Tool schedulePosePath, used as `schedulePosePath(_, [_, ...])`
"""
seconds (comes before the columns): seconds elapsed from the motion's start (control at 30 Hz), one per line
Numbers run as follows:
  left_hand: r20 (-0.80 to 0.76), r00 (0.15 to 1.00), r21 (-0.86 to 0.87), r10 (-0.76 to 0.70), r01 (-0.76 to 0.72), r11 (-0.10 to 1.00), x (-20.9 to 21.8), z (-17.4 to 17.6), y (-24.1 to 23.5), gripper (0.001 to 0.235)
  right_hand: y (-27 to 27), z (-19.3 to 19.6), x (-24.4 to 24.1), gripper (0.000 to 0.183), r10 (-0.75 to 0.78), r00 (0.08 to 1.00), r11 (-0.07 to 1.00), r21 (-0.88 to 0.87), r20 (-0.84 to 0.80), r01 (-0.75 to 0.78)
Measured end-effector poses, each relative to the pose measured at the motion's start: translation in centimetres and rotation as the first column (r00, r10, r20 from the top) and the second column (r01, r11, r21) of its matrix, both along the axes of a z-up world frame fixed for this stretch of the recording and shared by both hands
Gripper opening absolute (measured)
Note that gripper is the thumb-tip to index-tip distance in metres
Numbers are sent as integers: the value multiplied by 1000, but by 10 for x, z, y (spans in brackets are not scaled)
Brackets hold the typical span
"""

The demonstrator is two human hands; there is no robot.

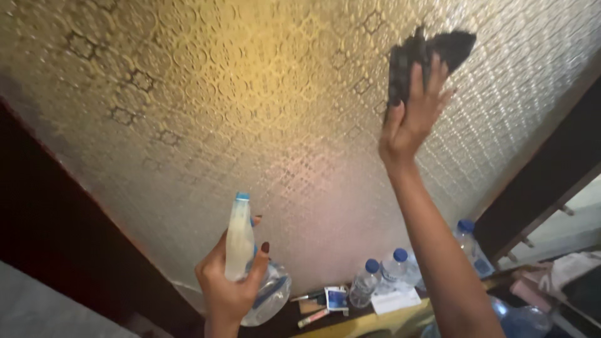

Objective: The person sprays a cleaning liquid from a bottle onto a textured glass partition and wipes the surface with a cloth.

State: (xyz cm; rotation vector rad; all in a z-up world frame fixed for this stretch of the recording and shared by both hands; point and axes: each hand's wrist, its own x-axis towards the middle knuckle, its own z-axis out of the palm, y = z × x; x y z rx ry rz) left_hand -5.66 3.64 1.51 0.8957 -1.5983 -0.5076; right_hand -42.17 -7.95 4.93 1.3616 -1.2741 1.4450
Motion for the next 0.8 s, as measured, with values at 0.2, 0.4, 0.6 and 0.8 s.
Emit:
schedulePosePath(0.2, [18, 998, -70, -58, 59, 996, -10, -7, 2, 43, -3, -95, 67, 35, 166, 840, 976, 207, -517, -66])
schedulePosePath(0.4, [21, 992, 7, -125, 125, 992, -23, 18, -7, 43, 26, -117, -19, 19, 95, 845, 981, 196, -526, 12])
schedulePosePath(0.6, [-57, 976, -111, -209, 202, 973, -67, 72, -25, 38, 25, 38, -21, 41, 138, 948, 948, -317, 288, -41])
schedulePosePath(0.8, [-137, 924, -164, -357, 334, 928, -97, 98, -24, 35, 22, 48, 28, 34, 119, 834, 993, 61, -539, -102])
